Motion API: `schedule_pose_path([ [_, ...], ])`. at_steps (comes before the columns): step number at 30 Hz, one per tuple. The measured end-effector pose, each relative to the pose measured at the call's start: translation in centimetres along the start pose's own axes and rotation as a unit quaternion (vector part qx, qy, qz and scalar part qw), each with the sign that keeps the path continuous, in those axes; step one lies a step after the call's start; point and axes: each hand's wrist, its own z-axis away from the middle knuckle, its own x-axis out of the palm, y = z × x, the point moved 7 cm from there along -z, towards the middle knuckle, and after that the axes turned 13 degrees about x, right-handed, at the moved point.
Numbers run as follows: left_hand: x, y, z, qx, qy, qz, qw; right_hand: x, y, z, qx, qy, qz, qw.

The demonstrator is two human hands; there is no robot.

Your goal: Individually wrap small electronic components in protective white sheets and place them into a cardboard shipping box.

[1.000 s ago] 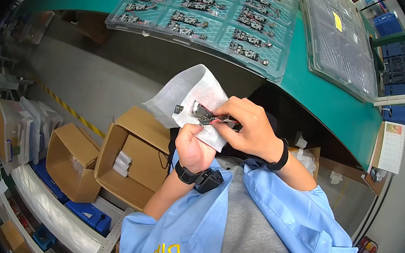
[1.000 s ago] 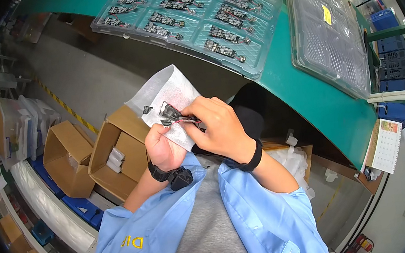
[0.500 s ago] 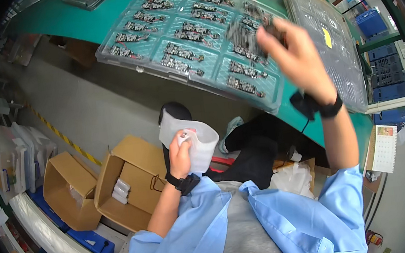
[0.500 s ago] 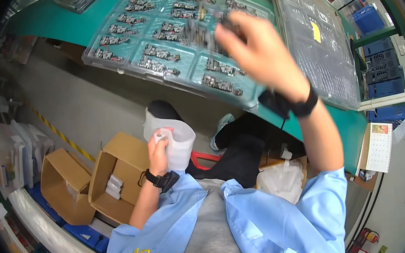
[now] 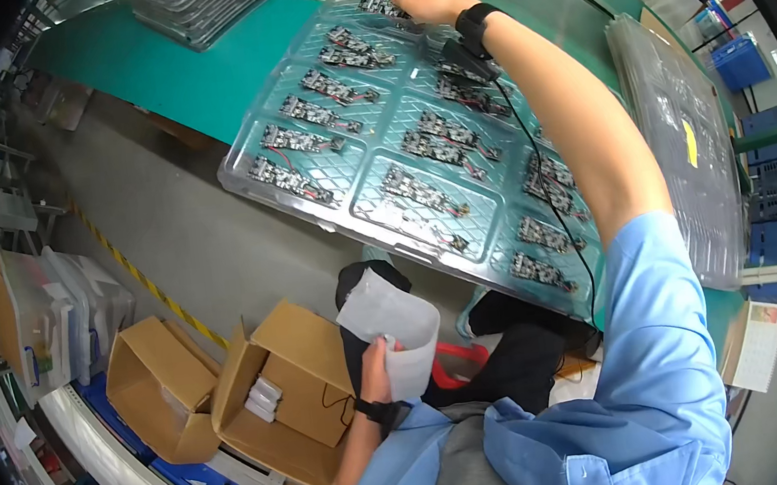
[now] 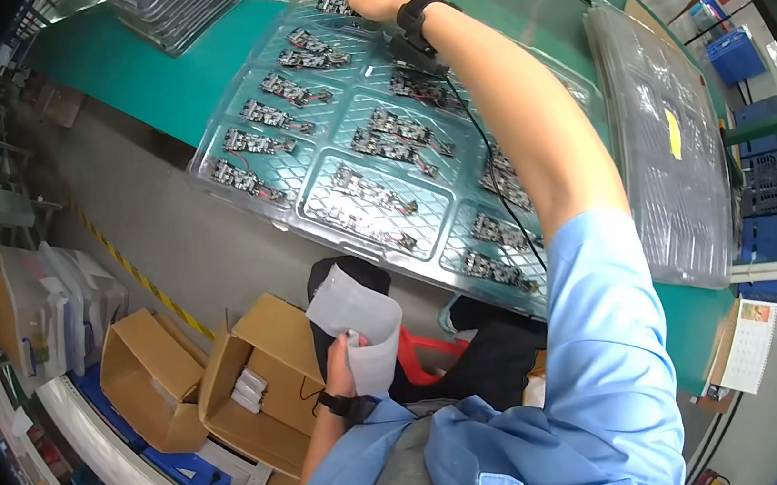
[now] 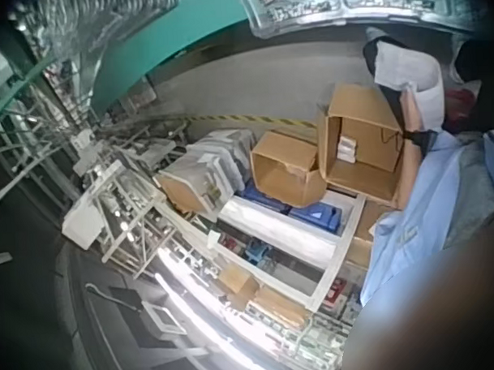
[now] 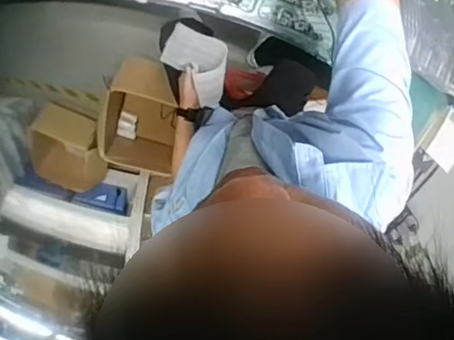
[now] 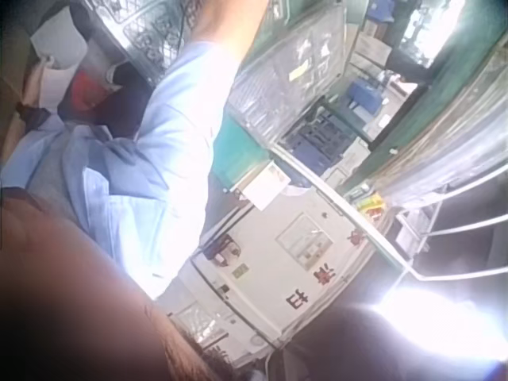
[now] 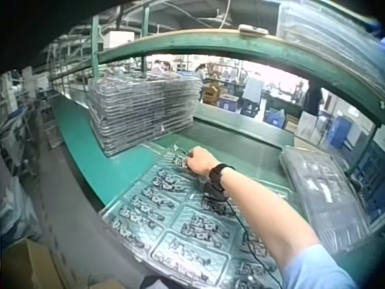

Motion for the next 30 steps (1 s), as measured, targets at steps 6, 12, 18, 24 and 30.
schedule_pose_path([
  [6, -0.2, 0.1, -0.4, 0.008, 0.020, -0.004, 1.000, 4.0, 1.6, -1.6, 0.095, -0.202, -0.036, 0.974],
  [12, 0.0, 0.2, -0.6, 0.000, 0.010, 0.000, 1.000, -0.5, 2.3, -2.4, 0.110, -0.054, -0.138, 0.983],
  [18, 0.4, 1.0, -0.4, -0.005, 0.018, 0.005, 1.000, 1.0, 4.7, -5.1, 0.122, -0.017, -0.299, 0.946],
  [24, 0.4, 1.4, -0.1, -0.006, 0.018, 0.011, 1.000, 1.1, 5.4, -2.6, 0.196, 0.017, -0.150, 0.969],
  [30, 0.3, 1.2, -0.4, 0.017, 0.013, 0.008, 1.000, -1.8, 3.3, 1.1, 0.205, 0.067, 0.091, 0.972],
])
